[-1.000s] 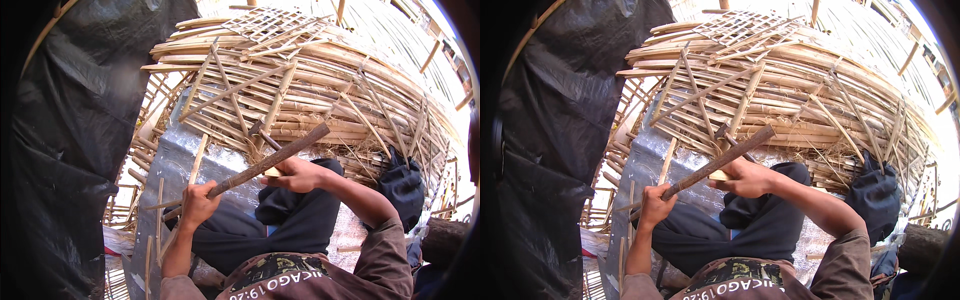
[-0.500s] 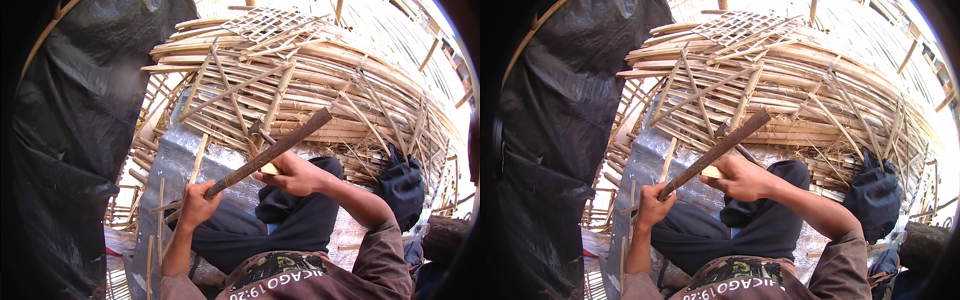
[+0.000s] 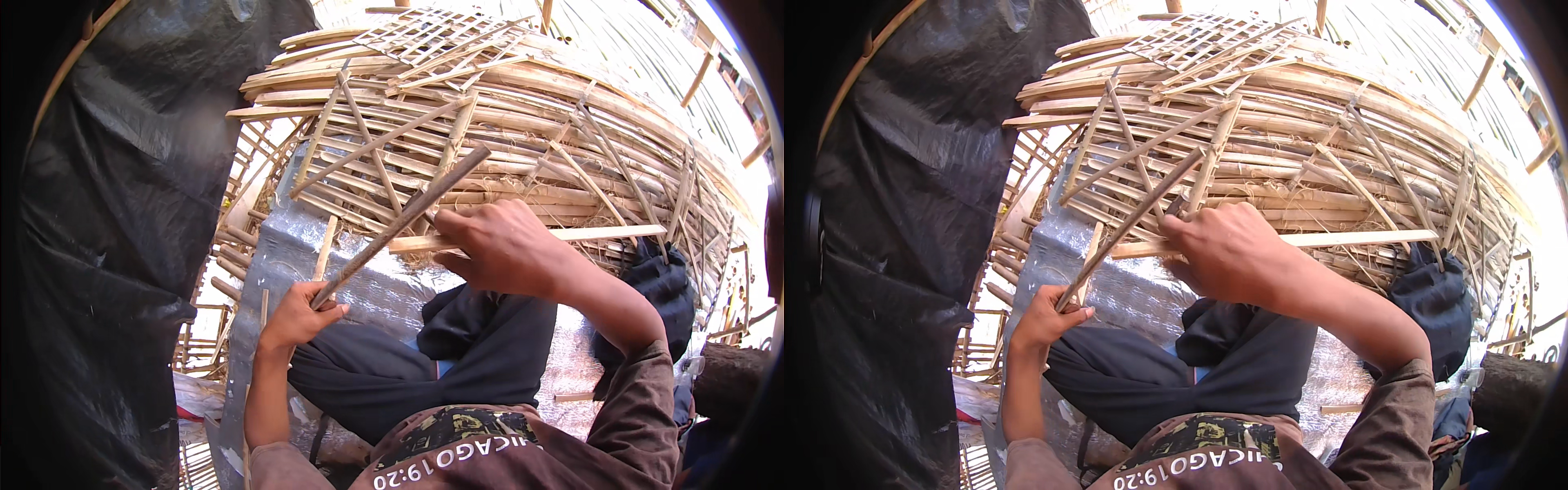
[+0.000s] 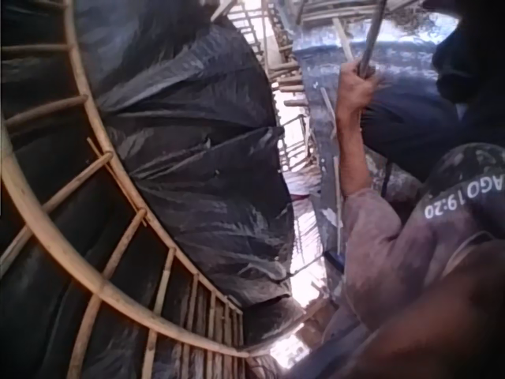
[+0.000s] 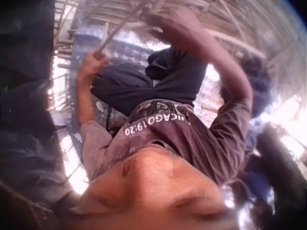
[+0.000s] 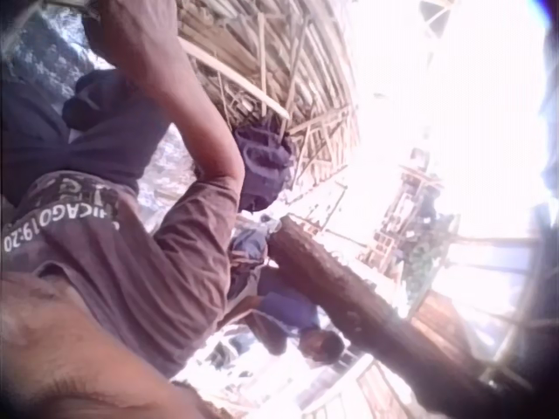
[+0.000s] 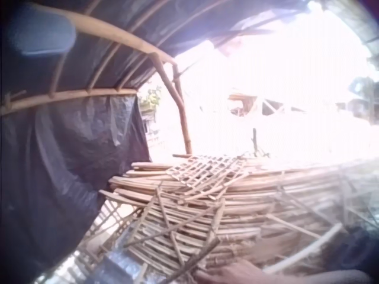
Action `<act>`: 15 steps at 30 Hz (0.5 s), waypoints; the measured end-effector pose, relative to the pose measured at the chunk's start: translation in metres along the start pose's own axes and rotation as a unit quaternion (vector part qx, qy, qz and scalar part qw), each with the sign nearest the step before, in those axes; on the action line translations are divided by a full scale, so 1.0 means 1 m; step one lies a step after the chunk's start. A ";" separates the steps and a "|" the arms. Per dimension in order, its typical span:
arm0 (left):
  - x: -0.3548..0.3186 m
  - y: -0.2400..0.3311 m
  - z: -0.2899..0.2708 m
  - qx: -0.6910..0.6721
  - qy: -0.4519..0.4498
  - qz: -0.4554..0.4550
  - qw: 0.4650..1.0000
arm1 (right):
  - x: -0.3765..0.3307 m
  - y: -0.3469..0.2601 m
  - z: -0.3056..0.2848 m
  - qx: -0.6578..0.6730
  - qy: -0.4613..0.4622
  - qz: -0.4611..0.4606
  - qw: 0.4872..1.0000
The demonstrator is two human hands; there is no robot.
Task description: The person constructs a bamboo frame by hand and using a hammer, fitting bamboo strips together and securing them.
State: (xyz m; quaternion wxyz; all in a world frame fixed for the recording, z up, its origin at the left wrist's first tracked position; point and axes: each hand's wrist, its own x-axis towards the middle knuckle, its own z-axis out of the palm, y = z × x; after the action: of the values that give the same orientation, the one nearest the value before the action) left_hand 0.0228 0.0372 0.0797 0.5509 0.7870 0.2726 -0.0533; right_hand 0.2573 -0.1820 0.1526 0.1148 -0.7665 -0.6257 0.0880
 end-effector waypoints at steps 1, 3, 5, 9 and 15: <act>-0.003 0.004 -0.003 -0.012 -0.001 -0.013 1.000 | -0.002 0.006 0.009 0.001 0.064 -0.024 0.998; -0.004 0.014 -0.008 -0.032 -0.010 -0.028 0.999 | -0.008 0.010 0.016 -0.038 0.147 -0.029 0.988; -0.003 0.023 -0.012 -0.045 -0.026 -0.038 0.998 | -0.010 0.010 0.022 -0.069 0.218 -0.037 0.973; 0.004 0.020 -0.019 -0.032 -0.052 -0.018 0.998 | -0.009 0.011 0.039 -0.114 0.321 -0.030 0.940; 0.004 0.019 -0.015 0.024 -0.108 0.011 0.994 | -0.005 0.026 0.036 -0.177 0.353 -0.122 0.910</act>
State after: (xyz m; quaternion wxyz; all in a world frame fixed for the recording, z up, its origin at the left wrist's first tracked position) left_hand 0.0324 0.0472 0.0997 0.5587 0.7925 0.2012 -0.1386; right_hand 0.2701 -0.1894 0.1103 0.2003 -0.6729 -0.6383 -0.3156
